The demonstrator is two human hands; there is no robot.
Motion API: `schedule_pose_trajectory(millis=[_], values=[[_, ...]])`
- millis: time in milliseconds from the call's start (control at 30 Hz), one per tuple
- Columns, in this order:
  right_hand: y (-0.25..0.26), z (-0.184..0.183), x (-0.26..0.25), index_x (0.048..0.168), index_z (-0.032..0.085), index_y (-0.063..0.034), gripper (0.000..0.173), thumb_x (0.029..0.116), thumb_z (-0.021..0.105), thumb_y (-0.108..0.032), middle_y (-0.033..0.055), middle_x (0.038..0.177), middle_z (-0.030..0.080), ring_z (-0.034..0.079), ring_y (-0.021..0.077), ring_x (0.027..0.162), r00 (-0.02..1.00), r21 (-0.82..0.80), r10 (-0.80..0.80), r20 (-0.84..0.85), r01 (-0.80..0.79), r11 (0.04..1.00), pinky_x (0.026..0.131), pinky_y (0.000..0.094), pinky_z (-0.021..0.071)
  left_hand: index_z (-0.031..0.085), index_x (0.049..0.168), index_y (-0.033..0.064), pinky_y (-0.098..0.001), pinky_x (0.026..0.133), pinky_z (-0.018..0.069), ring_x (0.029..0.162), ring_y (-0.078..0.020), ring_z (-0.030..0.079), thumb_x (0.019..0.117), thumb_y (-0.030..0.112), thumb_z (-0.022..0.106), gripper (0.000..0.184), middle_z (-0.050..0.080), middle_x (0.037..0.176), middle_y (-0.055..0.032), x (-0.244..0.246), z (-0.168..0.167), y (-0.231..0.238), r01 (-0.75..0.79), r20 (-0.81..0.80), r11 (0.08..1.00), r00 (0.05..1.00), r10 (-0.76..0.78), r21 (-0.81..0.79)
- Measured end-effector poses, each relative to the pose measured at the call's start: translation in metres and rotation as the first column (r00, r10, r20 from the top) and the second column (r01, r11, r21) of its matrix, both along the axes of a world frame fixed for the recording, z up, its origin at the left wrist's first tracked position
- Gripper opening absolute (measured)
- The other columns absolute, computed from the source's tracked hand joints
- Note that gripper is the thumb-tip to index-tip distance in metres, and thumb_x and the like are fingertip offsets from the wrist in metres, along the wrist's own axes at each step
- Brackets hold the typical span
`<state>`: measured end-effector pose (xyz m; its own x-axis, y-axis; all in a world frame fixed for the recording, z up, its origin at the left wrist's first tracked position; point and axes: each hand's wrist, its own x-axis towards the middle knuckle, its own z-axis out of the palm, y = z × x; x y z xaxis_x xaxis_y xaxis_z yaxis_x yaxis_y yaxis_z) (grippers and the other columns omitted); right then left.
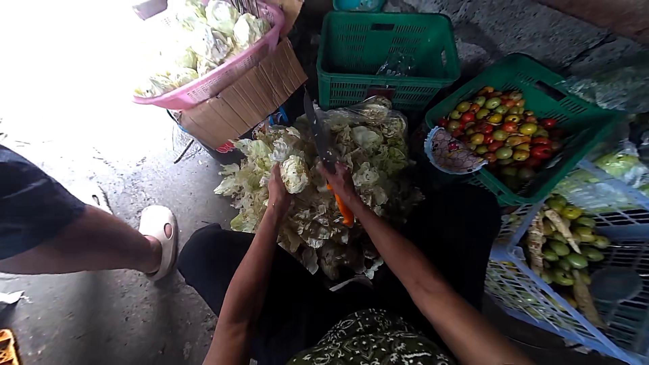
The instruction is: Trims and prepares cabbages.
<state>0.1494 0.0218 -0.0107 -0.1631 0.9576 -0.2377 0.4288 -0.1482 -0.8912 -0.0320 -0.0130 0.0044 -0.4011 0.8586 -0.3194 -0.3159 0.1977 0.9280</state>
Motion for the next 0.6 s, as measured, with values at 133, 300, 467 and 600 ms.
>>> schedule_pose_trajectory(millis=[133, 300, 467, 600], values=[[-0.004, 0.003, -0.009, 0.138, 0.049, -0.0002, 0.075, 0.0955, 0.061, -0.061, 0.0303, 0.104, 0.067, 0.067, 0.0484, 0.093, 0.978, 0.018, 0.012, 0.209, -0.016, 1.0, 0.078, 0.0665, 0.0534, 0.037, 0.155, 0.0064, -0.0533, 0.115, 0.0375, 0.141, -0.0302, 0.044, 0.1099, 0.054, 0.021, 0.067, 0.042, 0.156, -0.0191, 0.001, -0.001, -0.004, -0.021, -0.295, 0.999, 0.956, 0.006, -0.045], [-0.002, -0.018, -0.014, 0.137, 0.052, 0.0021, 0.073, 0.0954, 0.064, -0.057, 0.0289, 0.109, 0.067, 0.067, 0.0447, 0.1, 0.986, -0.002, 0.073, 0.147, -0.074, 0.997, 0.086, 0.0636, 0.0534, 0.045, 0.14, 0.0011, -0.0479, 0.098, 0.0483, 0.113, -0.0278, 0.058, 0.1109, 0.05, 0.028, 0.059, 0.057, 0.127, -0.0216, 0.0, -0.004, 0.002, -0.089, -0.369, 0.995, 0.927, 0.068, -0.04], [-0.012, -0.012, -0.026, 0.133, 0.054, 0.0037, 0.078, 0.0888, 0.072, -0.058, 0.0275, 0.105, 0.068, 0.068, 0.0428, 0.095, 0.986, 0.032, 0.109, 0.126, -0.114, 0.993, 0.083, 0.0628, 0.0543, 0.043, 0.146, 0.01, -0.0551, 0.093, 0.0492, 0.112, -0.0337, 0.061, 0.1086, 0.056, 0.03, 0.061, 0.061, 0.125, -0.0227, 0.003, -0.004, -0.005, -0.012, -0.468, 0.995, 0.883, -0.034, -0.095], [-0.011, -0.004, -0.026, 0.135, 0.054, 0.0019, 0.08, 0.0868, 0.074, -0.059, 0.0275, 0.108, 0.068, 0.067, 0.0442, 0.099, 0.982, 0.041, 0.117, 0.146, -0.124, 0.991, 0.085, 0.064, 0.0529, 0.047, 0.145, 0.0084, -0.0556, 0.095, 0.0485, 0.113, -0.0338, 0.061, 0.1092, 0.055, 0.029, 0.061, 0.061, 0.125, -0.0232, 0.004, -0.001, -0.005, 0.009, -0.503, 0.995, 0.862, -0.058, -0.1]])
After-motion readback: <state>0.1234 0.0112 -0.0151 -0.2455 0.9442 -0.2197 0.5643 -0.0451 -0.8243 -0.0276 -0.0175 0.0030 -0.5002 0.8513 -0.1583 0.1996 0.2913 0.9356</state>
